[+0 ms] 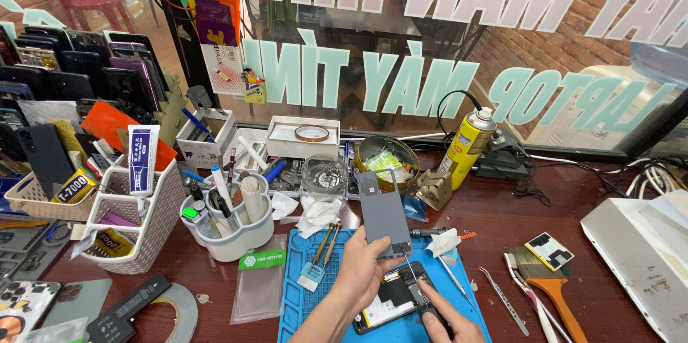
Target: The person uses a heat gun to warm the edges of a smartphone back cover, then applies adhesive to the phone frame. The person handles the phone, back cover, and adhesive tube while working at a cluttered repair bench.
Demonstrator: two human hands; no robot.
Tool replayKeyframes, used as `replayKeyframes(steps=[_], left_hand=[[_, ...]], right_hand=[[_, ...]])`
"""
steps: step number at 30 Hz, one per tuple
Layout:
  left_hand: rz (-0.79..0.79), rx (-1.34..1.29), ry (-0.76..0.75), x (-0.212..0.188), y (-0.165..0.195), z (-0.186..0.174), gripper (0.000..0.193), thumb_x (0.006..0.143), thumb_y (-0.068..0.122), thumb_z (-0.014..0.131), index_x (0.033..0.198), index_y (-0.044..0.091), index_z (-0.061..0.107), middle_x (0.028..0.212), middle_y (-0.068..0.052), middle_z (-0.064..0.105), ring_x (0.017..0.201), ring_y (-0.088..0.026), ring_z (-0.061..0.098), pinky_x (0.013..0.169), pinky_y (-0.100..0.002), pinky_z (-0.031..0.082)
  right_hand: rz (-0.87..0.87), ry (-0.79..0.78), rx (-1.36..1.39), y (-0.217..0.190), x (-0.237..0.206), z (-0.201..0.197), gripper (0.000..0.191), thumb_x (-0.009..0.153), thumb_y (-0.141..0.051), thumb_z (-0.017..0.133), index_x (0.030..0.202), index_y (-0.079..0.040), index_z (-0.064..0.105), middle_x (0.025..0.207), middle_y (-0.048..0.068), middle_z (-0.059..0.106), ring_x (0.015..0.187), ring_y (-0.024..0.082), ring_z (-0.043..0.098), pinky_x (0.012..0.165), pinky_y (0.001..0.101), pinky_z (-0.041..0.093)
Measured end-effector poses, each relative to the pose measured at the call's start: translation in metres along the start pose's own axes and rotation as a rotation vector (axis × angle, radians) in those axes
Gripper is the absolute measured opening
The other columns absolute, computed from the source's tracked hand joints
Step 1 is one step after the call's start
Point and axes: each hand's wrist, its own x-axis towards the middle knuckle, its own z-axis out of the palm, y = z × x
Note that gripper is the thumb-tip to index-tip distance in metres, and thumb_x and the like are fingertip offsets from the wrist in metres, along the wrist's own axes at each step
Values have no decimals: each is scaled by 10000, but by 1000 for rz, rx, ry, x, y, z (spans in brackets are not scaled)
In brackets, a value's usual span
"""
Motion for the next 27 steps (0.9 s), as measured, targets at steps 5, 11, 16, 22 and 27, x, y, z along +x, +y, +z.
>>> replayKeyframes(steps=[5, 11, 16, 22, 27], left_hand=[[42, 13, 7, 0, 1, 1, 299, 950, 5, 524, 1242, 45, 571, 1122, -102, 693, 958, -214, 704, 895, -451, 603], [32, 46, 39, -3, 4, 3, 292, 964, 24, 528, 1253, 50, 558, 1130, -92, 684, 985, -209, 698, 911, -457, 605], [32, 61, 48, -4, 3, 4, 299, 960, 23, 525, 1253, 60, 565, 1130, -80, 684, 983, -199, 699, 904, -449, 607], [44, 36, 23, -6, 1, 3, 295, 968, 19, 516, 1256, 59, 566, 1137, -80, 681, 983, -197, 696, 899, -441, 602], [47, 21, 36, -5, 0, 3, 293, 970, 10, 509, 1249, 72, 572, 1146, -83, 687, 983, -199, 703, 890, -433, 600]], right_hand=[[-41, 14, -61, 6, 1, -3, 532, 930, -195, 611, 1459, -143, 580, 1509, 203, 555, 1486, 318, 419, 1192, 441, 326], [49, -21, -69, 17, 4, -3, 604, 918, -176, 609, 1520, -193, 567, 1512, 180, 548, 1486, 302, 411, 1203, 433, 327], [71, -4, 21, 22, 2, 3, 572, 933, -212, 598, 1504, -185, 577, 1510, 188, 540, 1456, 309, 470, 1108, 429, 508], [87, -22, 41, 24, 3, 5, 586, 932, -225, 605, 1514, -183, 562, 1489, 189, 560, 1396, 302, 555, 1066, 410, 550], [136, -19, 59, 22, 4, 5, 599, 917, -214, 613, 1514, -200, 568, 1443, 177, 625, 1265, 290, 656, 1028, 398, 575]])
